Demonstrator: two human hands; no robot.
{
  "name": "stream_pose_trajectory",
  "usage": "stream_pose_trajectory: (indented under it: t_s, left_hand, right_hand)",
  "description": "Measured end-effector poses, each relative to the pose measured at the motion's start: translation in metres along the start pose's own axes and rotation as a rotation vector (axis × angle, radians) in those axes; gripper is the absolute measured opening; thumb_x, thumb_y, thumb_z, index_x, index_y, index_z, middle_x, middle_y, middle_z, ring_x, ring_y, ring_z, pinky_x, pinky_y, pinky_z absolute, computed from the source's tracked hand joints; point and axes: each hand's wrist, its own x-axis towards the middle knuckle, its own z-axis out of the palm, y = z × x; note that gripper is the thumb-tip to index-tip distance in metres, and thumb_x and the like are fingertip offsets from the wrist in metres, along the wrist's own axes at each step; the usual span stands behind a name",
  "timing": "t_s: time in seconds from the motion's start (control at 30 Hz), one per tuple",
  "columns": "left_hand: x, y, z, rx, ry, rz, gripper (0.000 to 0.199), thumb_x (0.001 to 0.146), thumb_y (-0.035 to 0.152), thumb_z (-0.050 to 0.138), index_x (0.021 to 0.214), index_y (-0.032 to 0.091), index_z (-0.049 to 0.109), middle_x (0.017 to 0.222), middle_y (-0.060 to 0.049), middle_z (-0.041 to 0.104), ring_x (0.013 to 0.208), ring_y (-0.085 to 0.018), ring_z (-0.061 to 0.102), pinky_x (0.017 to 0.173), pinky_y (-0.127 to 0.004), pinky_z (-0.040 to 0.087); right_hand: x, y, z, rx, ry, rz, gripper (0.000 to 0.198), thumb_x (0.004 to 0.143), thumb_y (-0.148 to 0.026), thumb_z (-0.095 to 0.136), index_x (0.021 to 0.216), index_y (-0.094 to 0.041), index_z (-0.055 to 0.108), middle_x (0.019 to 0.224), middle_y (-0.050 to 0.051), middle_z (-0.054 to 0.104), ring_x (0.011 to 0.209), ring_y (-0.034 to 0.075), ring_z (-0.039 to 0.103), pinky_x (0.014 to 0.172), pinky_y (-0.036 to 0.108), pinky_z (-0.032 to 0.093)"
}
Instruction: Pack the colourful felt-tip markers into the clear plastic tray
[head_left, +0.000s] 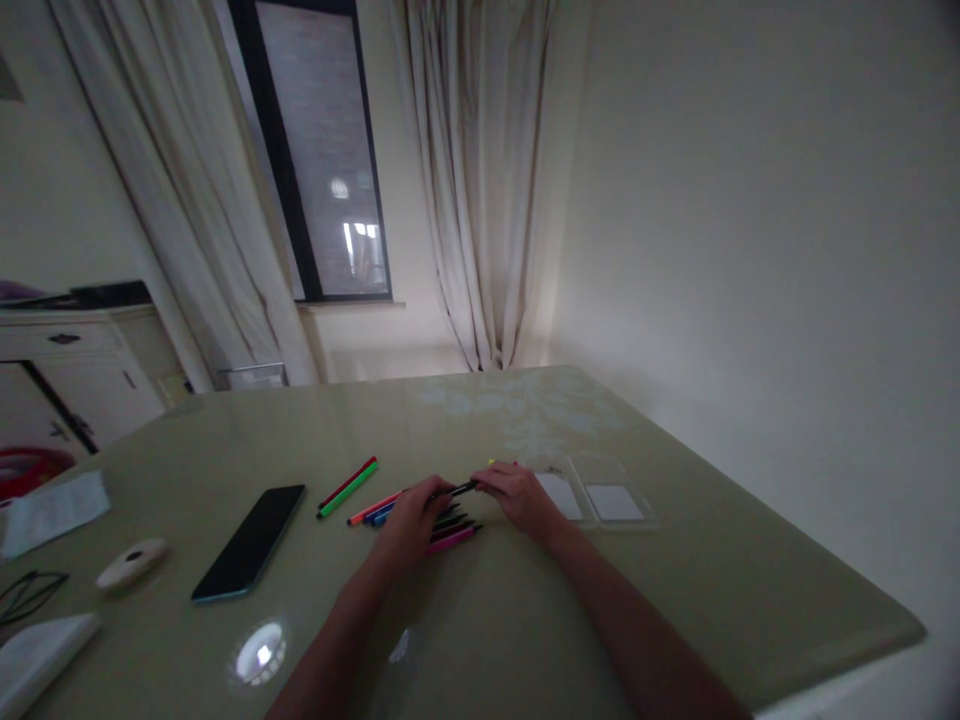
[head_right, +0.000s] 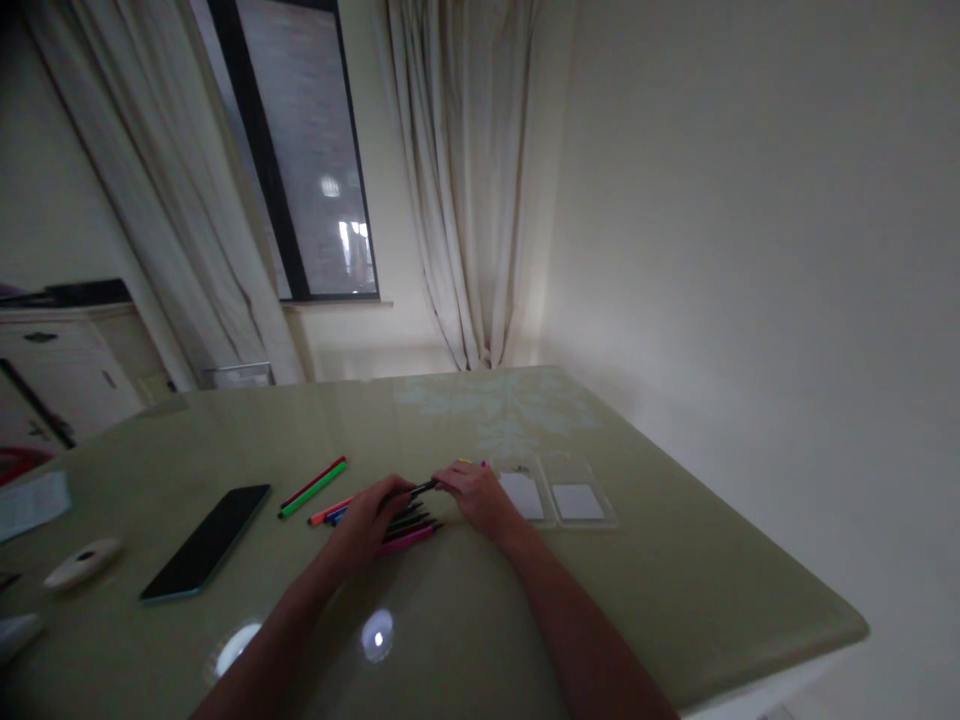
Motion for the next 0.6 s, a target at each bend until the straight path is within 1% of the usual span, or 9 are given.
stream_pose_trajectory:
  t_s: [0.1,0.2,0.3,0.33,0.37,0.43,0.5,0.57,0.6]
  left_hand:
    - [0.002,0.005,0.000,-0.017,-0.003,-0.010,0.025,0.096,0.036,0.047,0.095,0.021,0.067,0.083,-0.001,0.074,0.079,-0.020,0.067,0.073,-0.029,0.050]
    - [0.002,0.002,-0.007,-0.008,-0.013,-0.029,0.028,0.096,0.039,0.046,0.095,0.021,0.068,0.082,-0.002,0.074,0.079,-0.020,0.067,0.073,-0.029,0.050]
    - [0.002,-0.015,-0.025,0.054,0.027,-0.097,0.032,0.096,0.042,0.044,0.094,0.021,0.068,0.081,-0.003,0.074,0.078,-0.022,0.068,0.073,-0.031,0.051]
    - [0.001,-0.022,-0.032,0.092,0.049,-0.115,0.032,0.095,0.042,0.045,0.095,0.021,0.069,0.084,-0.004,0.075,0.081,-0.023,0.068,0.075,-0.032,0.052]
    - [0.001,-0.030,-0.039,0.134,0.082,-0.134,0.031,0.095,0.042,0.046,0.097,0.021,0.069,0.089,-0.005,0.076,0.086,-0.023,0.069,0.079,-0.033,0.053]
    - [-0.002,-0.045,-0.052,0.271,0.154,-0.196,0.028,0.095,0.036,0.048,0.103,0.021,0.071,0.102,-0.006,0.077,0.097,-0.024,0.070,0.087,-0.035,0.052]
    - [-0.005,-0.056,-0.059,0.458,0.205,-0.287,0.027,0.094,0.030,0.051,0.106,0.022,0.074,0.113,-0.009,0.076,0.107,-0.027,0.069,0.093,-0.037,0.050]
    - [-0.007,-0.062,-0.061,0.596,0.207,-0.364,0.028,0.096,0.029,0.051,0.107,0.023,0.076,0.118,-0.010,0.075,0.111,-0.028,0.068,0.094,-0.038,0.049]
    - [-0.007,-0.064,-0.061,0.627,0.190,-0.390,0.029,0.097,0.031,0.050,0.107,0.024,0.076,0.118,-0.010,0.075,0.111,-0.029,0.068,0.093,-0.038,0.050]
  right_hand:
    - [0.000,0.002,-0.001,0.002,0.006,0.000,0.024,0.102,-0.025,0.055,0.112,-0.025,0.077,0.107,0.006,0.077,0.097,0.018,0.071,0.088,0.027,0.052]
    - [-0.001,0.008,-0.007,0.031,0.035,-0.006,0.025,0.102,-0.023,0.054,0.113,-0.024,0.077,0.107,0.006,0.077,0.098,0.018,0.071,0.089,0.027,0.052]
    - [-0.006,0.024,-0.022,0.054,0.145,0.083,0.029,0.102,-0.021,0.051,0.115,-0.023,0.077,0.109,0.007,0.077,0.099,0.019,0.072,0.090,0.029,0.053]
    - [-0.007,0.030,-0.028,0.044,0.205,0.134,0.028,0.101,-0.021,0.052,0.113,-0.023,0.077,0.108,0.007,0.077,0.098,0.020,0.072,0.090,0.030,0.053]
    - [-0.009,0.036,-0.032,0.028,0.231,0.175,0.028,0.101,-0.021,0.052,0.112,-0.023,0.078,0.107,0.008,0.078,0.098,0.020,0.072,0.091,0.031,0.053]
    - [-0.012,0.046,-0.037,-0.032,0.225,0.253,0.026,0.100,-0.022,0.054,0.108,-0.022,0.079,0.104,0.008,0.077,0.096,0.021,0.071,0.090,0.031,0.052]
    - [-0.013,0.049,-0.034,-0.118,0.167,0.318,0.024,0.098,-0.021,0.056,0.106,-0.021,0.080,0.102,0.008,0.075,0.093,0.020,0.070,0.086,0.030,0.051]
    - [-0.012,0.045,-0.028,-0.211,0.100,0.375,0.023,0.097,-0.020,0.058,0.105,-0.021,0.079,0.102,0.008,0.072,0.093,0.020,0.068,0.083,0.028,0.050]
    - [-0.011,0.042,-0.024,-0.253,0.069,0.402,0.022,0.097,-0.019,0.059,0.106,-0.022,0.079,0.103,0.007,0.071,0.094,0.019,0.067,0.083,0.027,0.049]
